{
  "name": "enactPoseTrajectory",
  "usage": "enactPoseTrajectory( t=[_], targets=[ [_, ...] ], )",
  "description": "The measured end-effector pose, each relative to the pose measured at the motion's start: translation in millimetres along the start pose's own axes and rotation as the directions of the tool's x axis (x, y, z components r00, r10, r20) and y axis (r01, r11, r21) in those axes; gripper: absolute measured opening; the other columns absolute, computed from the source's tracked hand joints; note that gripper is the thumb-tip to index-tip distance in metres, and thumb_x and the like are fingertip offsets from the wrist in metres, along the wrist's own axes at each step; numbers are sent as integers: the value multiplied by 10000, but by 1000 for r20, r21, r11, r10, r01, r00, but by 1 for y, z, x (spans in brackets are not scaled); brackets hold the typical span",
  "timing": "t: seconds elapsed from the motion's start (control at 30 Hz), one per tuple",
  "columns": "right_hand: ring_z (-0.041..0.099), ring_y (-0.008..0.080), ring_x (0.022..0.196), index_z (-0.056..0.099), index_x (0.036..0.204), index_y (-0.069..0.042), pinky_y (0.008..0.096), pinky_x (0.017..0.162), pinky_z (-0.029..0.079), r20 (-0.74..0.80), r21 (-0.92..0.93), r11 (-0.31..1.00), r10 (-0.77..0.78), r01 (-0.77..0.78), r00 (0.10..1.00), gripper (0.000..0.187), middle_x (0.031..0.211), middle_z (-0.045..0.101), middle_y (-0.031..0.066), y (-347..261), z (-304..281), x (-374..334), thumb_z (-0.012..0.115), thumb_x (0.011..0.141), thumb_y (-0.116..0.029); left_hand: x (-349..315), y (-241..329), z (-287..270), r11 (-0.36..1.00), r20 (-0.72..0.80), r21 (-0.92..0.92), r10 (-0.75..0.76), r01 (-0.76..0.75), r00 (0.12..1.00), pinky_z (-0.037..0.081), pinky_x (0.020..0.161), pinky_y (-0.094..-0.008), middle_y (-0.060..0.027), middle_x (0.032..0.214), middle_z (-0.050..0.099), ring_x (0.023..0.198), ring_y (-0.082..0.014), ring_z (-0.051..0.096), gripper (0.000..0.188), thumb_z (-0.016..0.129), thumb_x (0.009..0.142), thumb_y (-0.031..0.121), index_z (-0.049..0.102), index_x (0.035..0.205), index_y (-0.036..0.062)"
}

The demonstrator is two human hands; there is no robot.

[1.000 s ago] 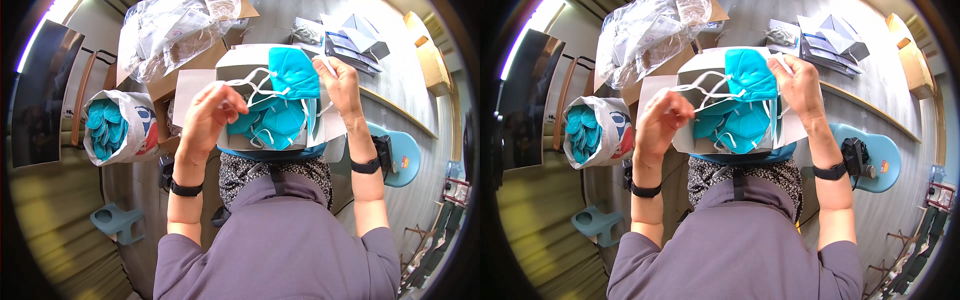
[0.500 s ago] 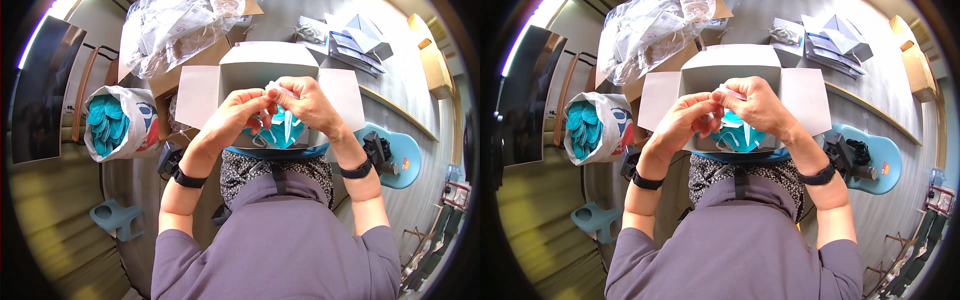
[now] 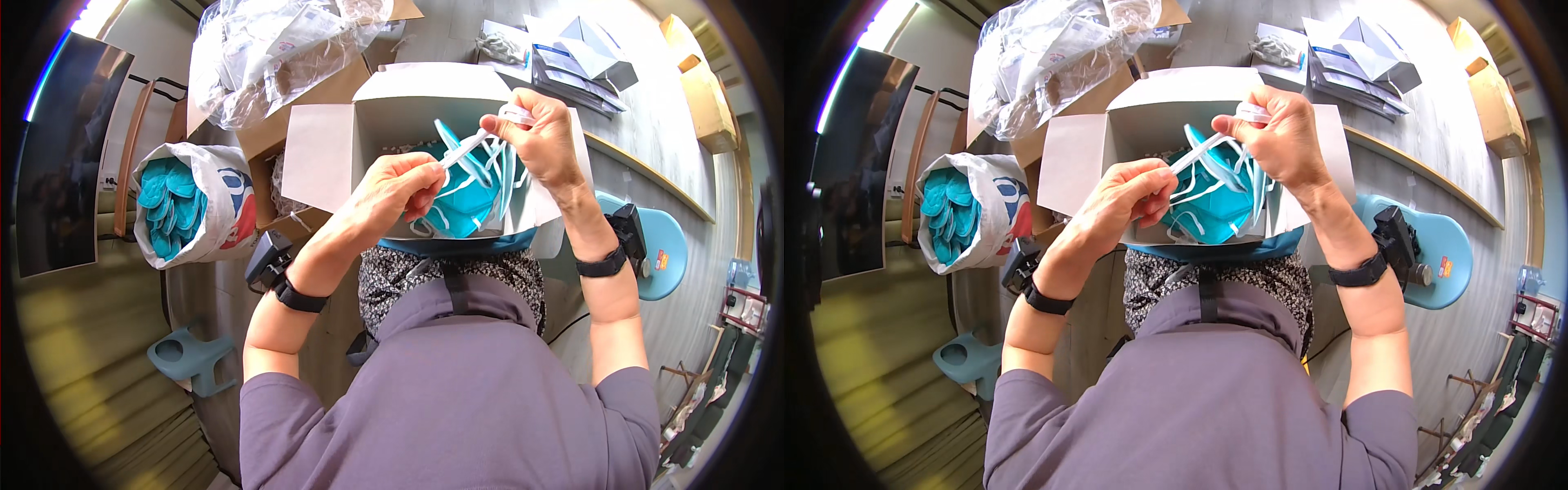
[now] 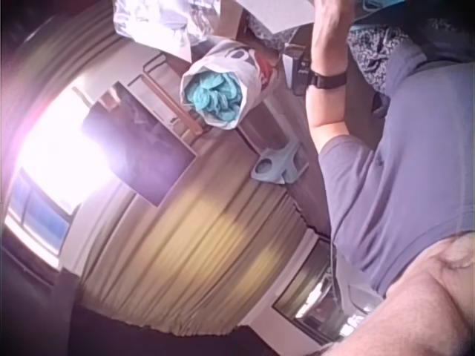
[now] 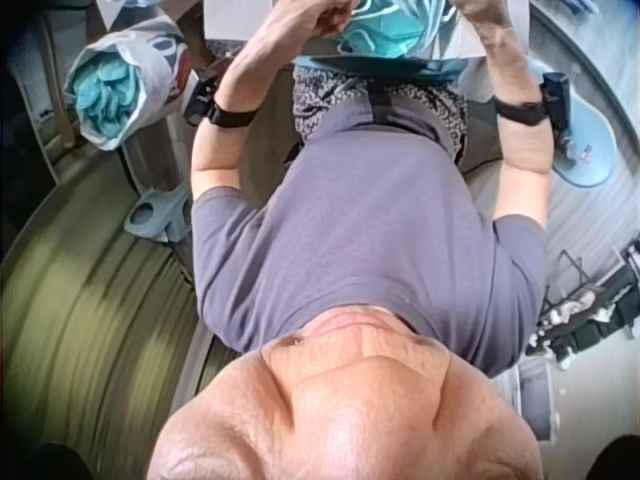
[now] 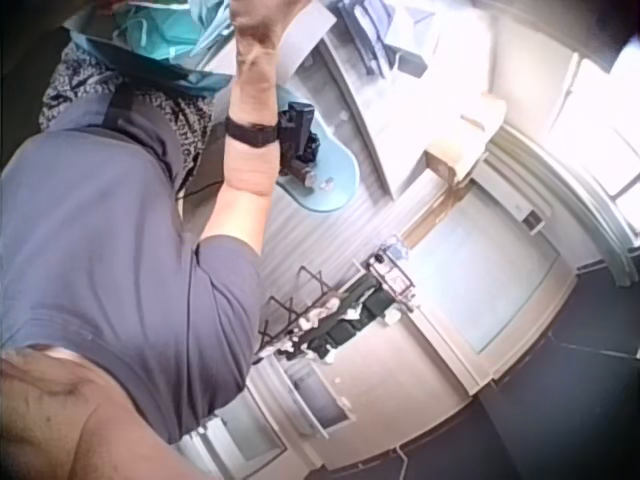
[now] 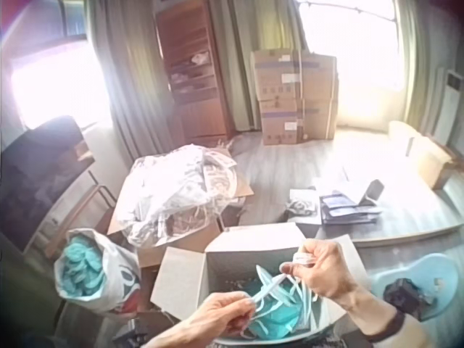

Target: The recorder is sorting and counting green face masks from a shipping box, removing plastic packaging, and organizing them.

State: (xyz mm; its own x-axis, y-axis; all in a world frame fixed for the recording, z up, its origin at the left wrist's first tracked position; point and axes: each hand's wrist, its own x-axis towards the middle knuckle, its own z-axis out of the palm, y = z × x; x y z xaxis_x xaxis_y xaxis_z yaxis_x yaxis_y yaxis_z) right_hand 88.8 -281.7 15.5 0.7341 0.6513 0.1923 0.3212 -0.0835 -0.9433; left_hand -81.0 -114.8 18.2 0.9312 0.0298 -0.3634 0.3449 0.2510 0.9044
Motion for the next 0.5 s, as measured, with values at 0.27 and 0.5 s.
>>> enactPoseTrajectory(
  t=[0.27, 0.5],
  targets=[
    [390, 25, 562, 539, 633, -37, 213, 472, 317, -130, -164, 984, -89, 67, 987, 300, 580, 466, -70, 24, -13, 13, 790, 796, -50, -29, 2, -2, 995, -52, 101, 1, 5, 999, 308, 506, -221, 33, 618, 412, 555, -63, 417, 296, 525, 988, 268, 538, 771, 66],
    [348, 22, 528, 405, 581, -74, 212, 450, 288, -354, -163, 986, -44, -15, 934, 476, 556, 431, -55, 45, -54, 28, 793, 831, -194, -48, 1, -19, 972, -136, 237, 34, 0, 990, 315, 503, -227, 27, 595, 462, 545, -51, 389, 326, 493, 992, 261, 550, 740, 61]
  ],
)
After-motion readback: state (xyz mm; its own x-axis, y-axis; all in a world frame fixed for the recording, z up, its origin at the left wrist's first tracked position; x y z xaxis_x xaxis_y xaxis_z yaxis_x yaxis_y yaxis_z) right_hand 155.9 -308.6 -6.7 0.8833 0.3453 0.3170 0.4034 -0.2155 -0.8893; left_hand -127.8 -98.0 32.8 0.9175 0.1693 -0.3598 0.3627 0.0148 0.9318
